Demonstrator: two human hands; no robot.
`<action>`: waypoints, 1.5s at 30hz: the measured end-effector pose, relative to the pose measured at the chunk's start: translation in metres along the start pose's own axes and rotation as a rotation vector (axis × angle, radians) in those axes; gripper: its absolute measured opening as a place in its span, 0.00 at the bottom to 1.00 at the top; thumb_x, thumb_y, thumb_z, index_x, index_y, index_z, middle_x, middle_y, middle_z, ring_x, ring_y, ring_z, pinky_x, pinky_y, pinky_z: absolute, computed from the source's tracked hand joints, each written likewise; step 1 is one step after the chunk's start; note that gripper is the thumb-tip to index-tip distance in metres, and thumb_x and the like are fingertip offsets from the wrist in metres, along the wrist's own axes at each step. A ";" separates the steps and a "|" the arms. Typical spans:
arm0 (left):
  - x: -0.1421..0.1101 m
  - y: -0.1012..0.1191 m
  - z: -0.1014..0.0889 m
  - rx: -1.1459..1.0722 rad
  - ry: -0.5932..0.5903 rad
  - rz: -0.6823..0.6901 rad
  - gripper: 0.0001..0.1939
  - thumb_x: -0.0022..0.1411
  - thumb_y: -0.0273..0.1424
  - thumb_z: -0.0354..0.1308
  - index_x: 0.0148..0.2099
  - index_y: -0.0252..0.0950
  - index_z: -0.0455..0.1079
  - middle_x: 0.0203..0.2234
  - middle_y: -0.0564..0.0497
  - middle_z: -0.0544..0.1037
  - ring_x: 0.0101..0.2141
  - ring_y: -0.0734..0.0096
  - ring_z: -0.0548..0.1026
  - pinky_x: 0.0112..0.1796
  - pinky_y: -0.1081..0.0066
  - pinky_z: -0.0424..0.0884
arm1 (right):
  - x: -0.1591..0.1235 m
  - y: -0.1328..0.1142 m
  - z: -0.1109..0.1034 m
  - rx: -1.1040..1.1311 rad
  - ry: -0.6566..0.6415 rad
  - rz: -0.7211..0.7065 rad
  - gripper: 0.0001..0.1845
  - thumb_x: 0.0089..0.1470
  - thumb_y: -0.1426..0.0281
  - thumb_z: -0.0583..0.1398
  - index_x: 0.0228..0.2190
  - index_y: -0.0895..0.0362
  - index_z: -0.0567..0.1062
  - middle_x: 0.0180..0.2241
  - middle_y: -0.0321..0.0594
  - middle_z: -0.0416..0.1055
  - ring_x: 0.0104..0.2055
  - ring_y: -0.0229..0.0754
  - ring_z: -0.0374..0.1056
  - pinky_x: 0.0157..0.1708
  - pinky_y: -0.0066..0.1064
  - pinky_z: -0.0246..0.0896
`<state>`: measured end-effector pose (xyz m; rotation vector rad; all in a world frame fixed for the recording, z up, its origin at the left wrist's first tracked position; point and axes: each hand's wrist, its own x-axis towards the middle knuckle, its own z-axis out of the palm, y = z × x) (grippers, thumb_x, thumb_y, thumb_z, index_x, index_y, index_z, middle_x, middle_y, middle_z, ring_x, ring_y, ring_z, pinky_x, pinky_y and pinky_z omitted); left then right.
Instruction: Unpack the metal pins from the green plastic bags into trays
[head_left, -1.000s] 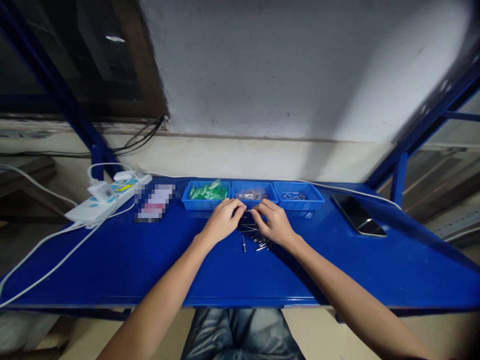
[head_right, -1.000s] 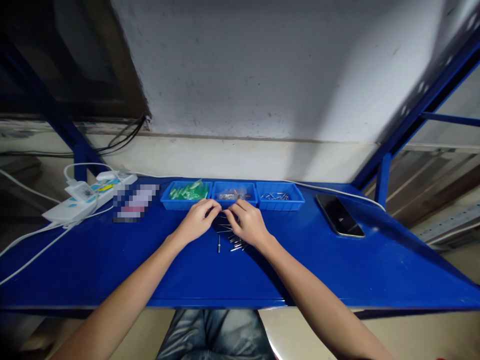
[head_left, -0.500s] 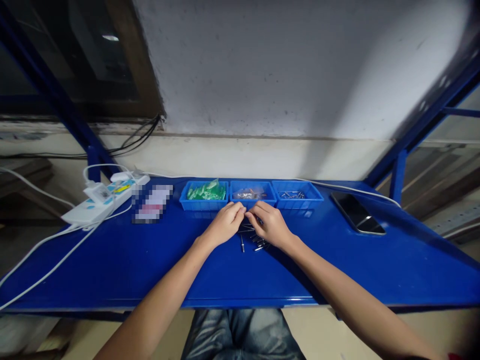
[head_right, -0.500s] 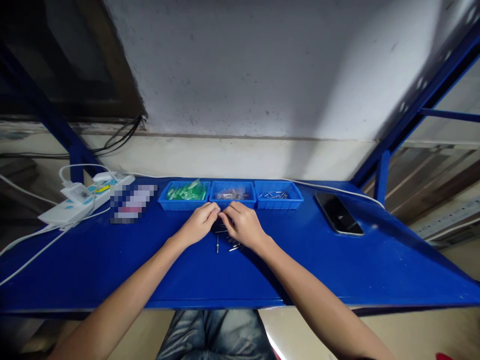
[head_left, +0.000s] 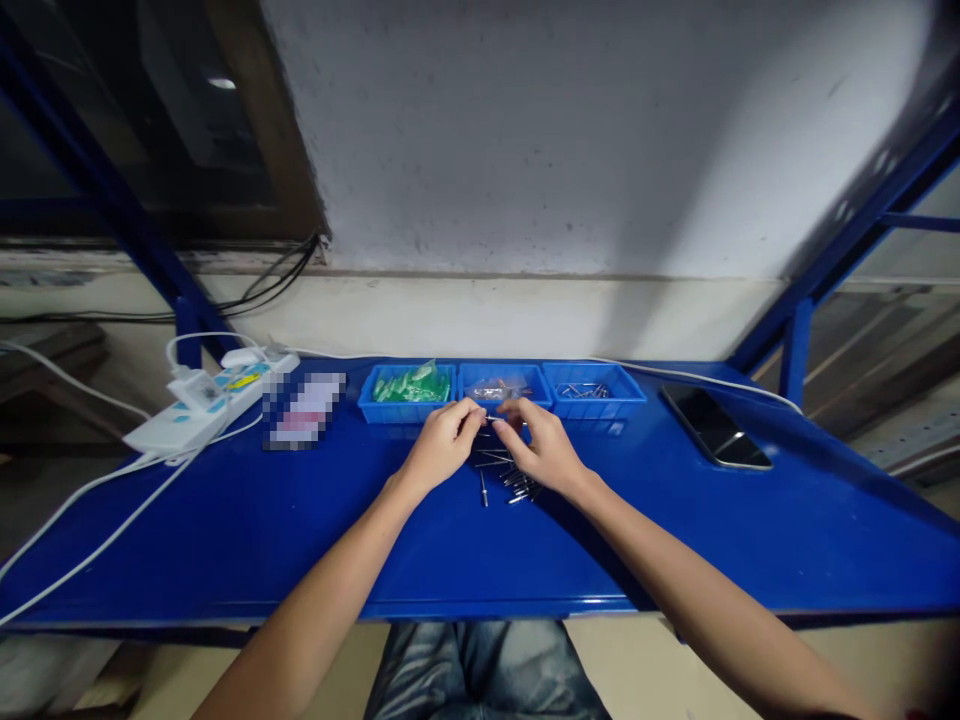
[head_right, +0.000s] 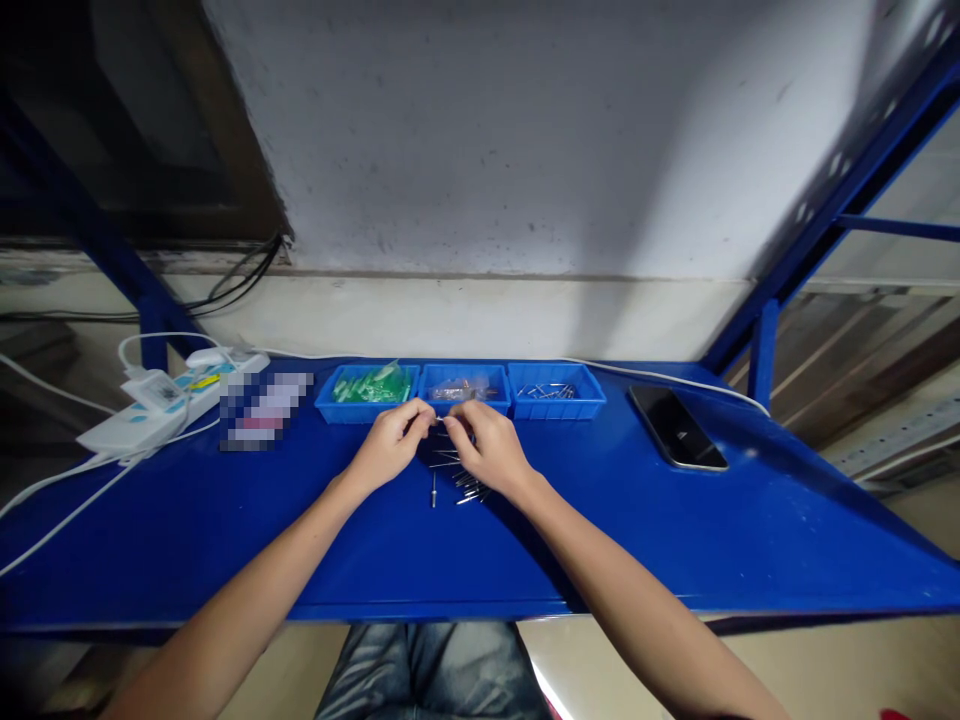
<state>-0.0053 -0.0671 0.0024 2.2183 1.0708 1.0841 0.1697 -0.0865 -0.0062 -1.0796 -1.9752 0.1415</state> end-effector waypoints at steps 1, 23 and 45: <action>0.000 -0.001 0.000 0.019 0.012 -0.012 0.14 0.66 0.36 0.44 0.31 0.36 0.65 0.24 0.53 0.71 0.26 0.73 0.69 0.31 0.74 0.63 | 0.000 0.001 0.000 -0.006 0.000 -0.013 0.08 0.59 0.64 0.52 0.35 0.55 0.67 0.25 0.37 0.66 0.28 0.39 0.63 0.30 0.30 0.58; -0.007 -0.017 0.001 0.529 -0.287 -0.206 0.06 0.61 0.30 0.50 0.38 0.42 0.68 0.37 0.49 0.69 0.34 0.64 0.73 0.30 0.69 0.64 | 0.007 0.066 -0.064 -0.397 0.460 0.380 0.11 0.54 0.63 0.54 0.34 0.57 0.70 0.19 0.34 0.65 0.22 0.40 0.63 0.26 0.29 0.54; 0.001 -0.003 0.000 0.076 0.034 0.071 0.06 0.64 0.30 0.49 0.36 0.37 0.65 0.31 0.51 0.72 0.35 0.69 0.69 0.39 0.69 0.65 | 0.001 0.006 -0.003 -0.163 -0.021 -0.084 0.10 0.60 0.67 0.50 0.32 0.56 0.69 0.27 0.40 0.66 0.29 0.39 0.63 0.32 0.31 0.58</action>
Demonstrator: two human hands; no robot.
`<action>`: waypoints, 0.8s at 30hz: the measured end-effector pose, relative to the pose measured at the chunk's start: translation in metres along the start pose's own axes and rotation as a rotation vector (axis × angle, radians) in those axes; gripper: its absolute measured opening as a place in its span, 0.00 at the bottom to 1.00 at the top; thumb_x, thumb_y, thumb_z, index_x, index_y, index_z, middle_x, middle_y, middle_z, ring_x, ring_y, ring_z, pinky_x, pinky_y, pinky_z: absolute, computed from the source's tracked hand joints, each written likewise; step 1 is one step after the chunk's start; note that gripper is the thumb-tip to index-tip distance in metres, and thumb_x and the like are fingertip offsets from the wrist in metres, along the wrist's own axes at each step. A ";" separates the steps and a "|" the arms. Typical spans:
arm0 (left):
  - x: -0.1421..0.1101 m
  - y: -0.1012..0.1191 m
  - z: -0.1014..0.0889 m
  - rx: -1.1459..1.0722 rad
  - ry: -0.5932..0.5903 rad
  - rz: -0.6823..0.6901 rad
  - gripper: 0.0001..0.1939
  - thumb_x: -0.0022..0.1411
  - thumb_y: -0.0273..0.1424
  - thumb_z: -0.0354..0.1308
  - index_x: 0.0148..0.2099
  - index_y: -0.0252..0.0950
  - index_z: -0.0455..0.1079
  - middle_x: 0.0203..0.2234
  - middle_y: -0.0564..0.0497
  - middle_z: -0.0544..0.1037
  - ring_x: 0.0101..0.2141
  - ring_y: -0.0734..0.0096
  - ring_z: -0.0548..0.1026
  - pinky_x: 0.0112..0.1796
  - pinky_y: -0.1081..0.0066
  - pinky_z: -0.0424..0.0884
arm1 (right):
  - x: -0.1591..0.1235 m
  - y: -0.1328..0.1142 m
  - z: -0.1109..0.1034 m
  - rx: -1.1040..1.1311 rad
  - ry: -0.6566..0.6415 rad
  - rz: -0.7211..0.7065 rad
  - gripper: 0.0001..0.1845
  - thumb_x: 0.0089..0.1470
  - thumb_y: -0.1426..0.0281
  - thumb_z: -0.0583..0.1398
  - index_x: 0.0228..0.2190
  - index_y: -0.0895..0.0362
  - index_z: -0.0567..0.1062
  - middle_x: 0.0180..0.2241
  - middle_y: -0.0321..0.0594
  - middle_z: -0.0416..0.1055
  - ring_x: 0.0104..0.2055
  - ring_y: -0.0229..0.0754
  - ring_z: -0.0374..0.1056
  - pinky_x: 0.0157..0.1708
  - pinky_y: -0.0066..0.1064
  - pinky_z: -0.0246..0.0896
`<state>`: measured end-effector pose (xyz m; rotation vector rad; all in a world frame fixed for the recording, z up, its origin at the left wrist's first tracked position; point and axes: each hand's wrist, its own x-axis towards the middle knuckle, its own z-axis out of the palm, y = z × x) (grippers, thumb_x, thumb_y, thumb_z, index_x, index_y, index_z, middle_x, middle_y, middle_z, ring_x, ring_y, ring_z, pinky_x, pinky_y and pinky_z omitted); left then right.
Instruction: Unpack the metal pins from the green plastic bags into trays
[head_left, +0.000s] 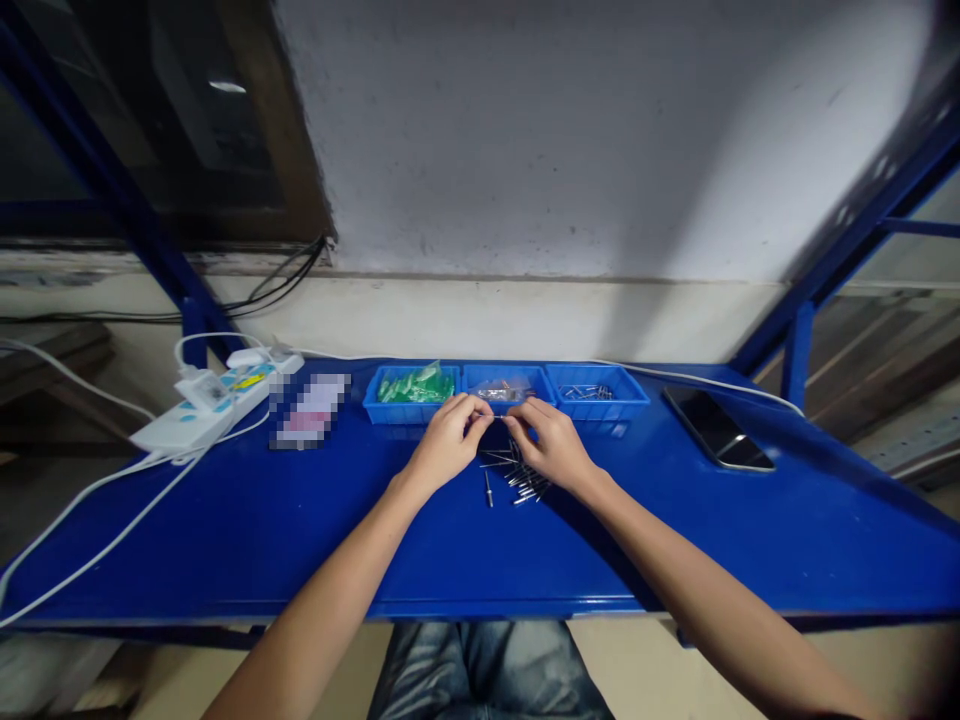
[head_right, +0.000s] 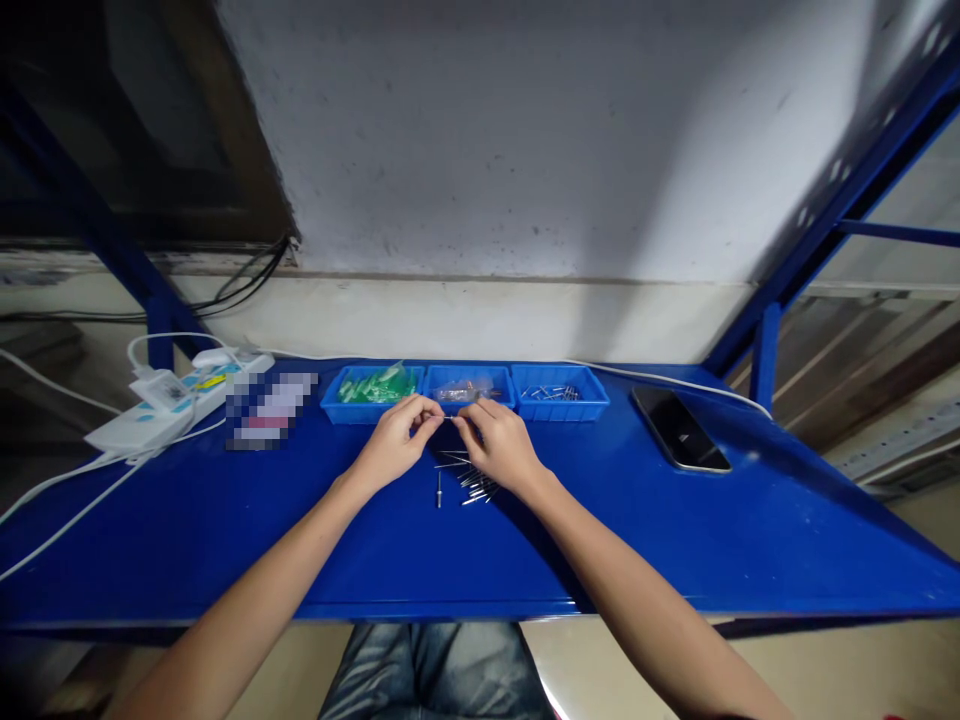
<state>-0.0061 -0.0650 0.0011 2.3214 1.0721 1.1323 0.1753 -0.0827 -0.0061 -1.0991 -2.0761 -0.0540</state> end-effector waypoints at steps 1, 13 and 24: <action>0.000 0.001 -0.001 0.018 0.011 0.006 0.07 0.64 0.30 0.48 0.35 0.37 0.65 0.31 0.51 0.72 0.35 0.69 0.69 0.39 0.69 0.65 | 0.000 0.000 0.000 0.006 0.002 0.001 0.10 0.60 0.67 0.51 0.33 0.57 0.69 0.26 0.39 0.66 0.29 0.39 0.63 0.32 0.31 0.58; -0.003 -0.002 0.006 0.114 -0.159 -0.085 0.10 0.64 0.34 0.48 0.39 0.38 0.70 0.33 0.50 0.74 0.38 0.66 0.70 0.41 0.67 0.66 | 0.003 0.013 -0.023 -0.056 0.210 0.061 0.10 0.59 0.67 0.50 0.29 0.55 0.67 0.26 0.39 0.65 0.29 0.40 0.62 0.32 0.31 0.58; -0.009 -0.009 0.016 0.263 -0.377 -0.140 0.04 0.62 0.29 0.51 0.35 0.39 0.66 0.36 0.52 0.73 0.42 0.61 0.66 0.42 0.60 0.61 | 0.001 0.053 -0.030 -0.213 0.335 0.312 0.09 0.55 0.67 0.53 0.35 0.57 0.70 0.30 0.42 0.66 0.34 0.45 0.63 0.37 0.37 0.59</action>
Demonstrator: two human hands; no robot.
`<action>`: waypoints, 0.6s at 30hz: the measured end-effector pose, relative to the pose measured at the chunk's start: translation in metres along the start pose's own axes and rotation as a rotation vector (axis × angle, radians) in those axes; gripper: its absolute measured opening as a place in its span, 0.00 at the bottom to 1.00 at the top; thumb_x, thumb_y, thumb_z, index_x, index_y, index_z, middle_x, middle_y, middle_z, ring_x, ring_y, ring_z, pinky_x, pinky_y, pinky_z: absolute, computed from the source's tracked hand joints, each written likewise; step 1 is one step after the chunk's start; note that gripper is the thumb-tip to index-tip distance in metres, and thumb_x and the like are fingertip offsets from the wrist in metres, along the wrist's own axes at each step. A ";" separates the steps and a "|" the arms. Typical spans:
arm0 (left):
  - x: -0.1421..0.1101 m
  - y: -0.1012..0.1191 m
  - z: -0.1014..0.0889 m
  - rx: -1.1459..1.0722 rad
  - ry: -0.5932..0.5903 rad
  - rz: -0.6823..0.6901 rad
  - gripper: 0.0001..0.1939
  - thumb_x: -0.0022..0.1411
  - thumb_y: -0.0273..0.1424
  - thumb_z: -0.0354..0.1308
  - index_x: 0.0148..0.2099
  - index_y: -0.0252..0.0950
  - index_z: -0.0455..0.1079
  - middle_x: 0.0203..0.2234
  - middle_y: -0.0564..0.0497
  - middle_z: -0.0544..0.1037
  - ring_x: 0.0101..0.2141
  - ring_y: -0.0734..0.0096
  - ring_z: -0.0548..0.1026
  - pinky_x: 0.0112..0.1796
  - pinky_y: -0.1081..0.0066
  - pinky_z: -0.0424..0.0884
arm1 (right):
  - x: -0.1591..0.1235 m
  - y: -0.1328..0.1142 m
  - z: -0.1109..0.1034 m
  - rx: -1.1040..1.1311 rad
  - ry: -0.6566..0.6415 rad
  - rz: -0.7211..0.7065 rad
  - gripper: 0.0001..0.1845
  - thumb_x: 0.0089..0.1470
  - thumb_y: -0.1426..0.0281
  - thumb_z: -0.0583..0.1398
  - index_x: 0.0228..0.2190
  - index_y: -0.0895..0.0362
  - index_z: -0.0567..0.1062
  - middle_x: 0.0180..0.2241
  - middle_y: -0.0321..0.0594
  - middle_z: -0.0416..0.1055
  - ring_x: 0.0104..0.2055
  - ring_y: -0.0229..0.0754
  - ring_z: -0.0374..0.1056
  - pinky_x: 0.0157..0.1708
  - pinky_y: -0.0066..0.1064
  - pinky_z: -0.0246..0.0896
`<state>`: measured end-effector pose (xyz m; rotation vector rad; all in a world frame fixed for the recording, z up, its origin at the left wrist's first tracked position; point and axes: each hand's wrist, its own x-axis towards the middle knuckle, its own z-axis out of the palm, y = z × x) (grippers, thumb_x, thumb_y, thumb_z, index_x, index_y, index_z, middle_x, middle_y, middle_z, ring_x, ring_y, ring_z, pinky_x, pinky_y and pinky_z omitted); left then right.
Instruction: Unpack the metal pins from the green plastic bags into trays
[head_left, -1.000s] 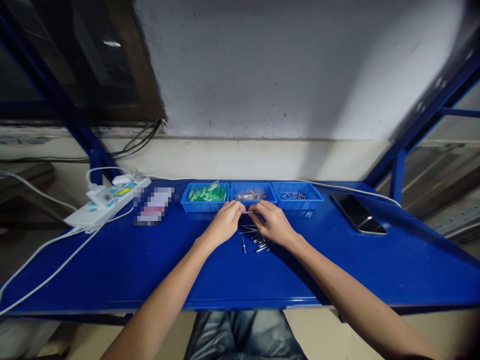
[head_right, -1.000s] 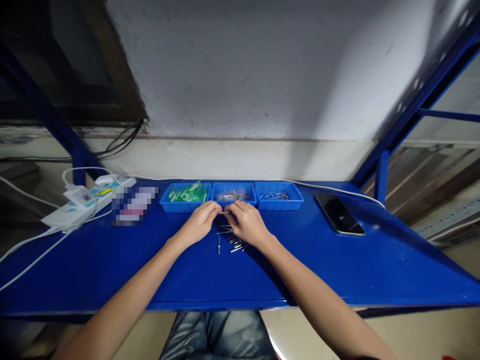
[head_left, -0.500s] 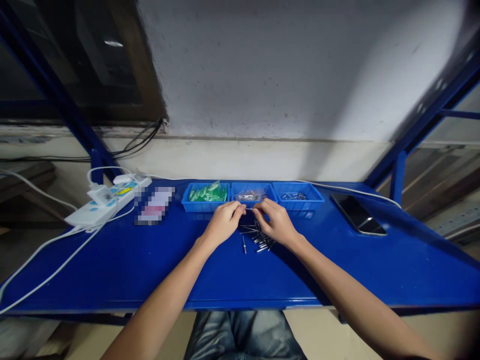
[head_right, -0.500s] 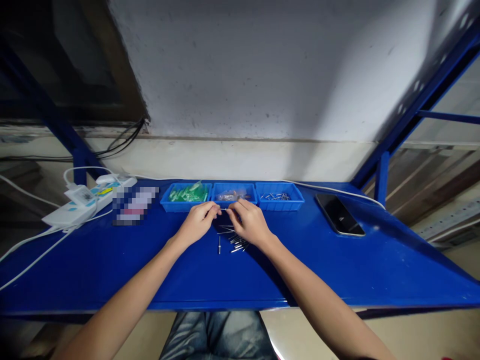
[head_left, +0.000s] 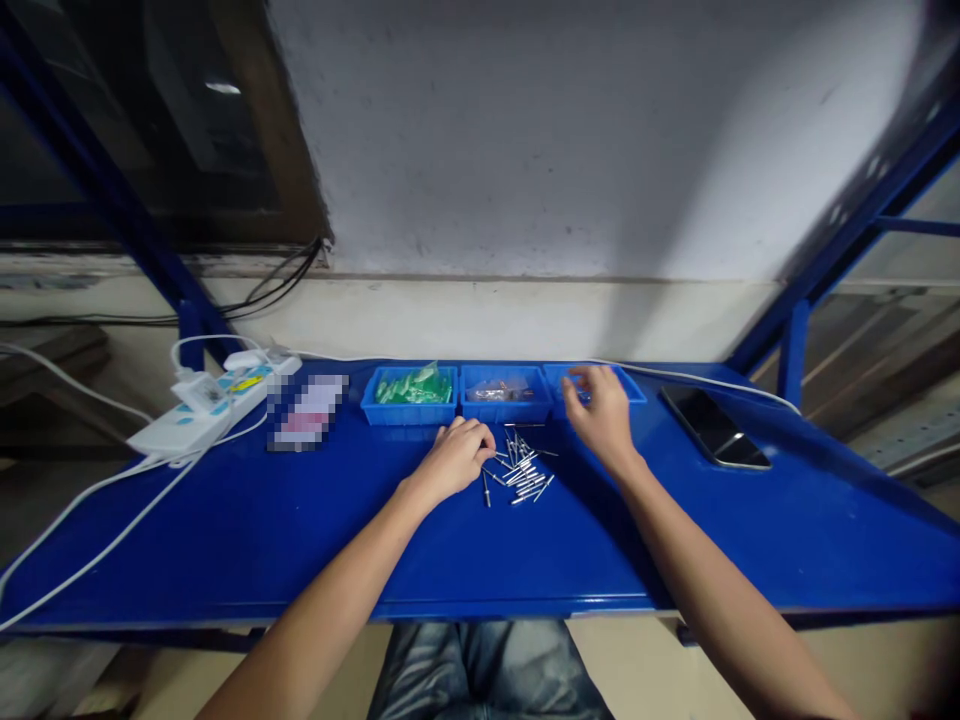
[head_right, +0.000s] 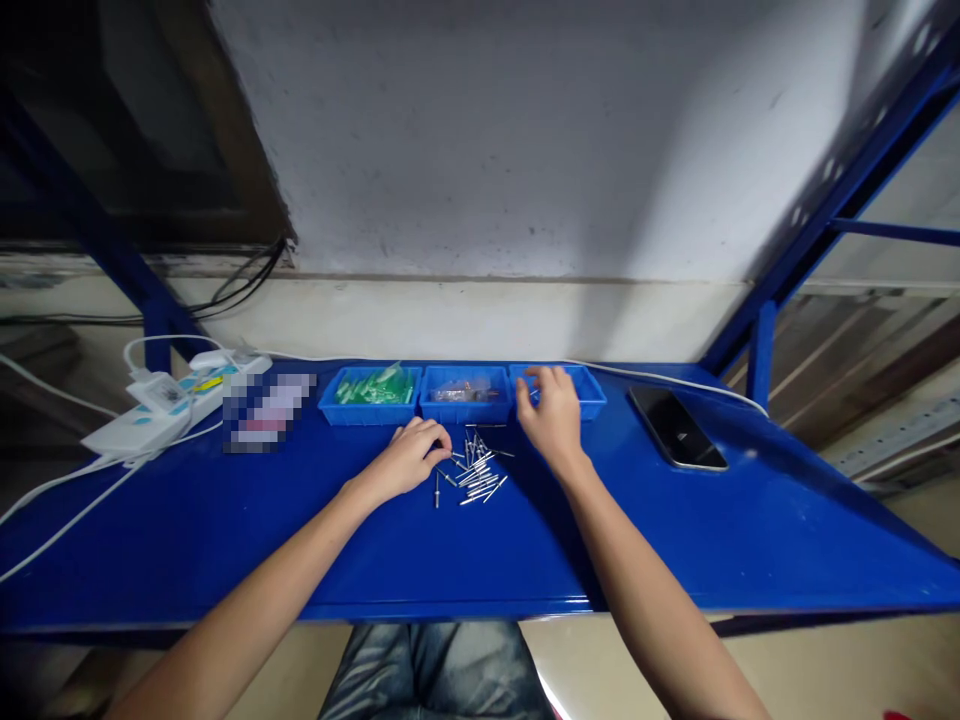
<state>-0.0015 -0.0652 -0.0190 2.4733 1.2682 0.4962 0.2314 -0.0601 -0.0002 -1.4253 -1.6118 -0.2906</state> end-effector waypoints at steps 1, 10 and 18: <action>0.000 0.000 0.000 0.000 -0.002 -0.003 0.05 0.62 0.29 0.50 0.35 0.39 0.66 0.35 0.52 0.74 0.41 0.62 0.66 0.42 0.60 0.61 | -0.004 -0.010 0.003 0.049 -0.060 -0.045 0.09 0.56 0.67 0.53 0.36 0.57 0.70 0.29 0.42 0.67 0.34 0.45 0.63 0.37 0.37 0.59; 0.000 -0.004 -0.006 0.122 -0.002 -0.047 0.07 0.62 0.30 0.48 0.37 0.41 0.68 0.38 0.50 0.72 0.43 0.60 0.67 0.43 0.58 0.61 | -0.029 -0.051 0.019 0.146 -0.505 -0.310 0.08 0.57 0.70 0.54 0.37 0.56 0.71 0.32 0.42 0.67 0.36 0.43 0.63 0.38 0.35 0.60; -0.003 0.000 -0.009 0.099 -0.025 -0.011 0.06 0.59 0.36 0.54 0.37 0.41 0.69 0.37 0.51 0.72 0.43 0.59 0.68 0.45 0.58 0.59 | -0.032 -0.042 0.025 0.093 -0.659 -0.384 0.06 0.54 0.75 0.56 0.32 0.56 0.73 0.33 0.43 0.63 0.37 0.43 0.58 0.39 0.36 0.58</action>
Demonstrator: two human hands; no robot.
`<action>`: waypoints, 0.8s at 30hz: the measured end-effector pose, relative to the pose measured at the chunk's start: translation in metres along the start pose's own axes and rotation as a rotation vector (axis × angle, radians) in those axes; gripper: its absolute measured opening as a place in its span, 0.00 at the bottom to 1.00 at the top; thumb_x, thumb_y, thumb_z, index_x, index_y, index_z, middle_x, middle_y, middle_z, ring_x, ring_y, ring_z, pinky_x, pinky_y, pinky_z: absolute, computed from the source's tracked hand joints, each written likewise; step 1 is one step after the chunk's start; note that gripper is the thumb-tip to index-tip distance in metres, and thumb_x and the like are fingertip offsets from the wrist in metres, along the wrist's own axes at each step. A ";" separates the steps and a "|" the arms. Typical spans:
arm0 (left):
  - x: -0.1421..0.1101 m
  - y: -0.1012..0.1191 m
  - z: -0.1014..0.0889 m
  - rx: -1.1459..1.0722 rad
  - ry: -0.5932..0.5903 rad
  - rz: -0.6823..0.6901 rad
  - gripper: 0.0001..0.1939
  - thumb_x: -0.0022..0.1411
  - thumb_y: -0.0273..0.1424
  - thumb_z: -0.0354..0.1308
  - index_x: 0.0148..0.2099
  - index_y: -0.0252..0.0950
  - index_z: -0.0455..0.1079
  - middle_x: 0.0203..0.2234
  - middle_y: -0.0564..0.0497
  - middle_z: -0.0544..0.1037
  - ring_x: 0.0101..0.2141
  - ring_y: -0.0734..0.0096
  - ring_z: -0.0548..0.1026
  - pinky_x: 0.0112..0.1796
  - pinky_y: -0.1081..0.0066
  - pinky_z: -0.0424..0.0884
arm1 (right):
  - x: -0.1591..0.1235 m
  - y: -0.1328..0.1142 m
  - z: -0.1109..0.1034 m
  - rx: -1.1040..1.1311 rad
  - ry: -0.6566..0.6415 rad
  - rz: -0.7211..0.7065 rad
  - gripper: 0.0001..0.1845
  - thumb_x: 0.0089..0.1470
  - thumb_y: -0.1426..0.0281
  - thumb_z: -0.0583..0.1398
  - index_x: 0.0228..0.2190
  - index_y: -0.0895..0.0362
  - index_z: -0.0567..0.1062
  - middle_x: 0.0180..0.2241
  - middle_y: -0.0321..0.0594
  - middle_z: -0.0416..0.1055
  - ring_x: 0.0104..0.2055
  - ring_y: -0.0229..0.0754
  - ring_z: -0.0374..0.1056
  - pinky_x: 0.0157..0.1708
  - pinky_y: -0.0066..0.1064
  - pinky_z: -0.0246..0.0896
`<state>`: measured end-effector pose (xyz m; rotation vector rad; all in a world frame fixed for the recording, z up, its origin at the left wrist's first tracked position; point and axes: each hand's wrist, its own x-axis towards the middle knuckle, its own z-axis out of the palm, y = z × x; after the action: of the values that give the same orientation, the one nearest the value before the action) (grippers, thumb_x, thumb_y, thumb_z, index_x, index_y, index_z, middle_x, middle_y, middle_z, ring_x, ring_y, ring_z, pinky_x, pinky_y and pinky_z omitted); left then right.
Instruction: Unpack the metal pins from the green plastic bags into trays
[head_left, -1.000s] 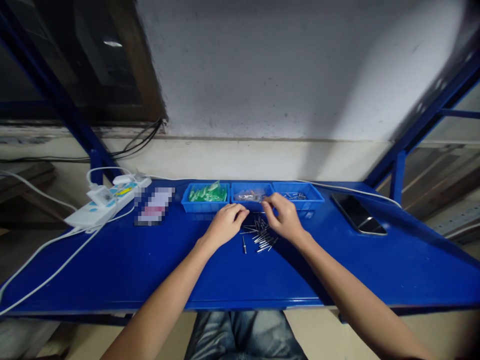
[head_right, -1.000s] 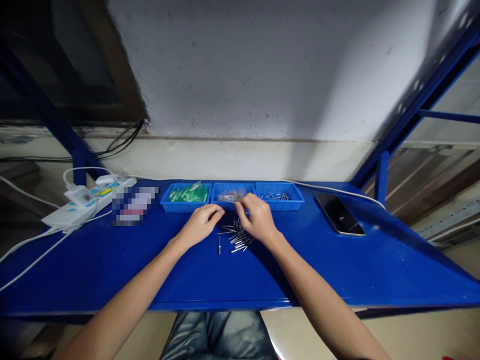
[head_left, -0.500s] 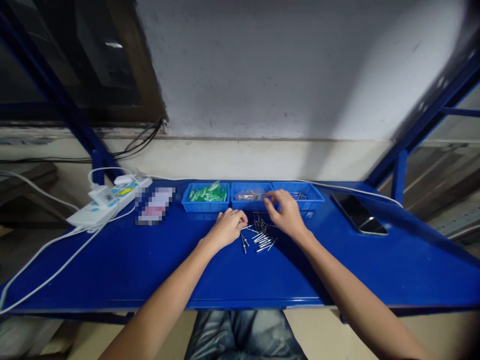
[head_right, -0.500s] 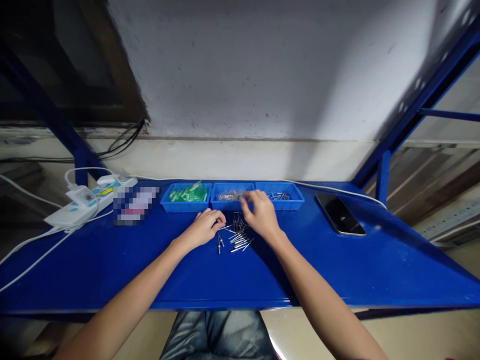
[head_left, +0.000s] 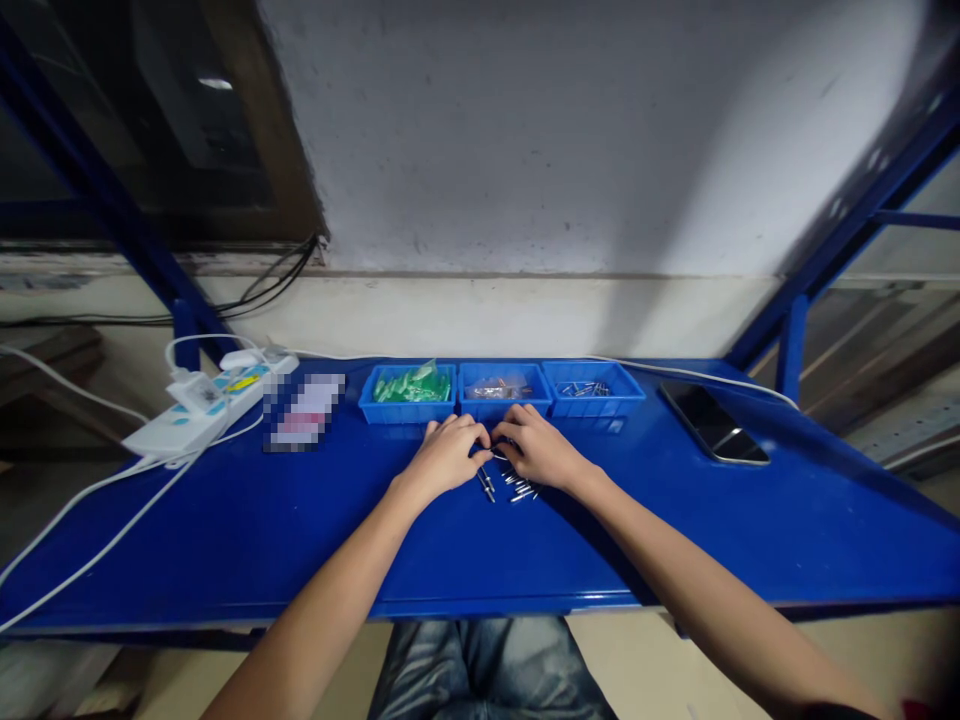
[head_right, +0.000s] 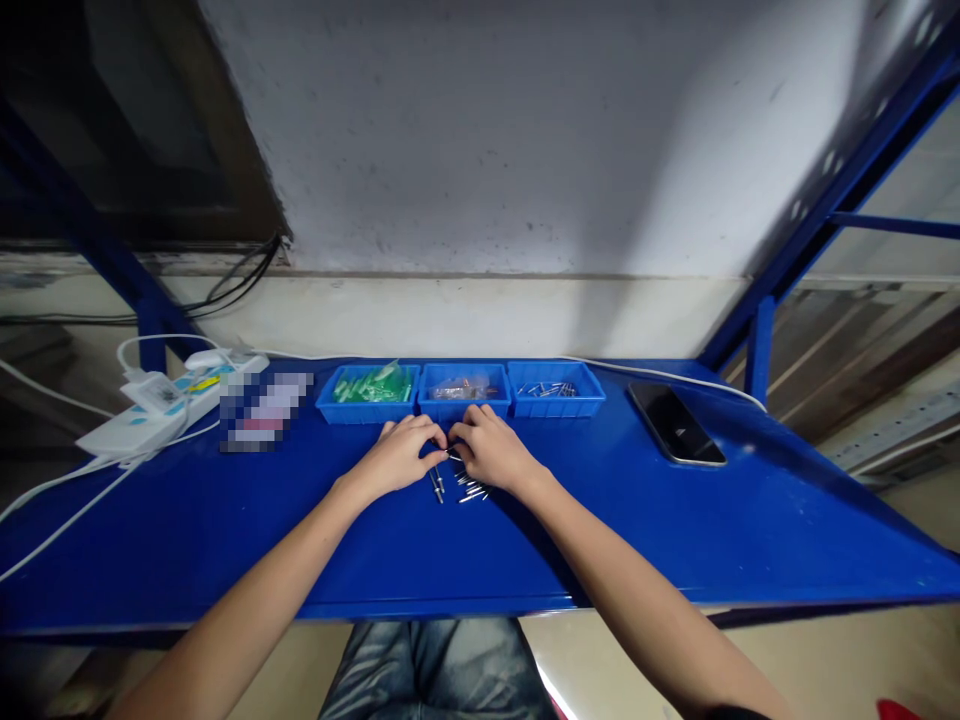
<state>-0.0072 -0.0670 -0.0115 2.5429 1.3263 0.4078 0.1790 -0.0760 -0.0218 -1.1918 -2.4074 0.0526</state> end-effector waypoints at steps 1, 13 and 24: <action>0.000 -0.001 0.000 0.004 -0.002 -0.002 0.05 0.60 0.34 0.53 0.36 0.41 0.69 0.37 0.51 0.73 0.43 0.59 0.68 0.44 0.58 0.59 | 0.000 -0.001 0.000 0.001 -0.001 0.002 0.05 0.54 0.74 0.56 0.31 0.56 0.73 0.33 0.43 0.63 0.37 0.43 0.58 0.39 0.36 0.58; 0.006 0.000 -0.006 -0.316 0.267 0.021 0.09 0.64 0.26 0.43 0.41 0.38 0.65 0.32 0.50 0.73 0.35 0.69 0.71 0.39 0.69 0.67 | 0.004 -0.005 -0.010 0.090 0.203 -0.018 0.04 0.56 0.72 0.54 0.34 0.55 0.69 0.32 0.41 0.65 0.36 0.44 0.61 0.38 0.37 0.58; 0.004 0.007 -0.014 -0.240 0.384 0.112 0.11 0.64 0.28 0.47 0.32 0.36 0.67 0.29 0.50 0.74 0.35 0.68 0.70 0.41 0.67 0.65 | 0.003 -0.010 -0.017 0.087 0.279 -0.008 0.08 0.59 0.66 0.51 0.34 0.55 0.68 0.33 0.43 0.66 0.36 0.44 0.61 0.39 0.37 0.59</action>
<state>-0.0044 -0.0665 0.0049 2.4200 1.1642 1.0542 0.1773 -0.0827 -0.0033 -1.0734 -2.1446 -0.0101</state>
